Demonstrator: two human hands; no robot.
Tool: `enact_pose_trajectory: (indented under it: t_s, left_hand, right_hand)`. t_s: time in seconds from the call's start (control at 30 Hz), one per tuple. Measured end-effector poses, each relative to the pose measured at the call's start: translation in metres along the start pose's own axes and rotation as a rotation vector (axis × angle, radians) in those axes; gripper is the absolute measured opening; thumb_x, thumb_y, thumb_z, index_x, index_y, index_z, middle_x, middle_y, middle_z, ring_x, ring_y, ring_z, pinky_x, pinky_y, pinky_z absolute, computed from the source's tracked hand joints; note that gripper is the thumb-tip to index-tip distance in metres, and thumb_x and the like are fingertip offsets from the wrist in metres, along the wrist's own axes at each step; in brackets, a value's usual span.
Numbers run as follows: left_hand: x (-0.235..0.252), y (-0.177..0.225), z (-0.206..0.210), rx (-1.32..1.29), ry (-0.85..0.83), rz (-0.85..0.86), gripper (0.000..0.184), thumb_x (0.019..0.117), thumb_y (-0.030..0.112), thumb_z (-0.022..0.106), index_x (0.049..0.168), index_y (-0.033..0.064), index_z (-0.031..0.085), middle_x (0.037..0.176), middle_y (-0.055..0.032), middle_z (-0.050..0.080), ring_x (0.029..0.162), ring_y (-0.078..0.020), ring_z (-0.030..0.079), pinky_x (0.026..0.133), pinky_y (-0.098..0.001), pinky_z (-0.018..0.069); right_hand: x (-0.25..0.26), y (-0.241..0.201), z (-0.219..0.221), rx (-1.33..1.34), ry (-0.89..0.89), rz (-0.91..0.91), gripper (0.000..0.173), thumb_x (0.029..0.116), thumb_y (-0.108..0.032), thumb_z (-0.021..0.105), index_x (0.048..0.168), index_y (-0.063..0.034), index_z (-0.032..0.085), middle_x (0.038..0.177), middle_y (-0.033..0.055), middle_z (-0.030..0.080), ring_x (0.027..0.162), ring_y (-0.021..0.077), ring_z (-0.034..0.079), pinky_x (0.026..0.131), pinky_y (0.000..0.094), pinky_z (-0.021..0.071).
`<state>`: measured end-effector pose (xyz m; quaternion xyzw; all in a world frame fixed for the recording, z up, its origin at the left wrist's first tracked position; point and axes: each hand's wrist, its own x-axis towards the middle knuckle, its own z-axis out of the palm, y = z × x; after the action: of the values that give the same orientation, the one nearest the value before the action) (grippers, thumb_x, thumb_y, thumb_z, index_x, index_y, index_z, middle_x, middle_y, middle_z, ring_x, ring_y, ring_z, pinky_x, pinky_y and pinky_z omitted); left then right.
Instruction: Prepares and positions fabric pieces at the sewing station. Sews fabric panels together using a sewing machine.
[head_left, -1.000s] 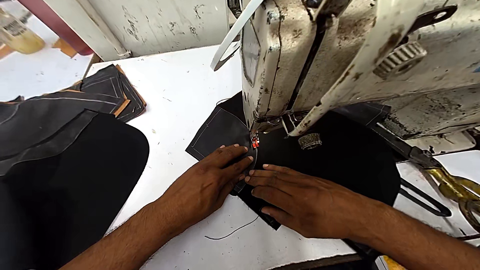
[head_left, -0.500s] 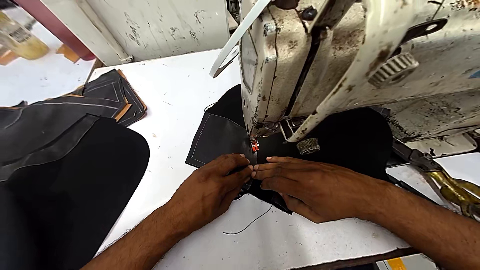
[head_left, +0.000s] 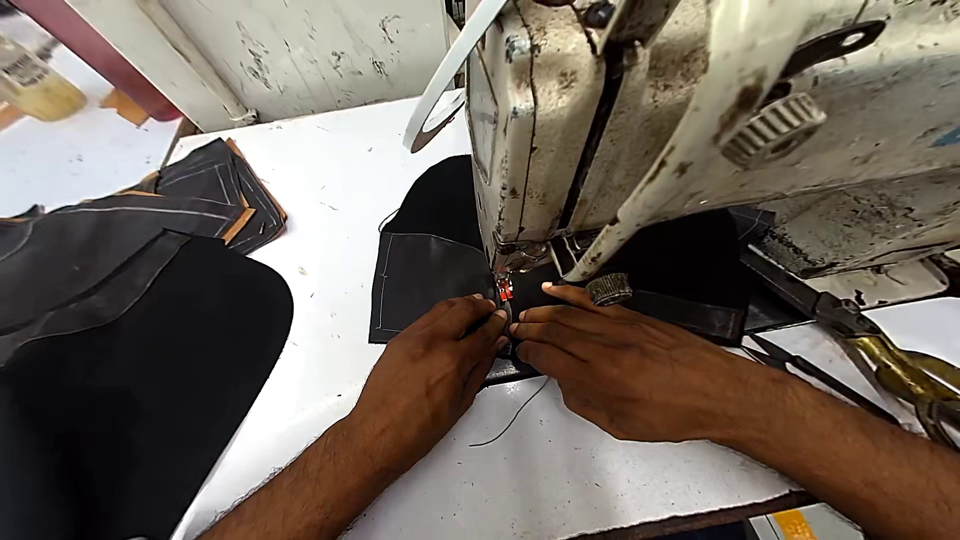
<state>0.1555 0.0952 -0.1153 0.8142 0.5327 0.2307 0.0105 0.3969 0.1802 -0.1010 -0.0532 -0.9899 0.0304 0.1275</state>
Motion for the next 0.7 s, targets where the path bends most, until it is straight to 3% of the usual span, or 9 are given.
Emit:
enact_pose_trajectory:
  t_s: [0.13, 0.3, 0.47, 0.7]
  left_hand:
    - [0.004, 0.002, 0.001, 0.013, 0.005, -0.023, 0.032, 0.104, 0.03, 0.054, 0.121, 0.0162, 0.077, 0.126, -0.0026, 0.07, 0.122, -0.0149, 0.063, 0.102, -0.029, 0.0529]
    - [0.005, -0.007, 0.0, -0.135, 0.044, 0.064, 0.021, 0.0995, 0.02, 0.061, 0.104, 0.0139, 0.08, 0.112, 0.0006, 0.073, 0.11, -0.0094, 0.067, 0.094, -0.0239, 0.0559]
    - [0.004, -0.028, -0.013, -0.252, -0.109, 0.26, 0.022, 0.0982, 0.017, 0.061, 0.11, 0.0111, 0.079, 0.121, -0.003, 0.072, 0.122, -0.0134, 0.063, 0.104, -0.028, 0.0534]
    - [0.005, -0.029, -0.011, -0.198, -0.102, 0.237, 0.03, 0.0997, 0.026, 0.059, 0.119, 0.0126, 0.077, 0.129, -0.0043, 0.069, 0.129, -0.0144, 0.059, 0.109, -0.0293, 0.0501]
  right_hand:
    - [-0.001, 0.005, 0.0, -0.034, -0.01, 0.012, 0.036, 0.0987, -0.018, 0.046, 0.127, -0.0122, 0.067, 0.134, 0.0056, 0.067, 0.137, 0.0245, 0.055, 0.121, 0.0494, 0.0336]
    - [-0.004, -0.004, 0.005, -0.064, 0.03, 0.015, 0.03, 0.1007, -0.014, 0.047, 0.121, -0.0112, 0.068, 0.133, 0.0073, 0.066, 0.136, 0.0269, 0.054, 0.121, 0.0516, 0.0331]
    - [-0.016, -0.014, 0.009, -0.041, 0.051, 0.028, 0.032, 0.1023, -0.013, 0.045, 0.124, -0.0091, 0.068, 0.131, 0.0071, 0.068, 0.133, 0.0257, 0.057, 0.123, 0.0502, 0.0325]
    - [-0.015, -0.006, 0.01, -0.03, 0.098, 0.072, 0.033, 0.0997, -0.014, 0.047, 0.121, -0.0079, 0.07, 0.129, 0.0079, 0.069, 0.133, 0.0253, 0.057, 0.123, 0.0514, 0.0316]
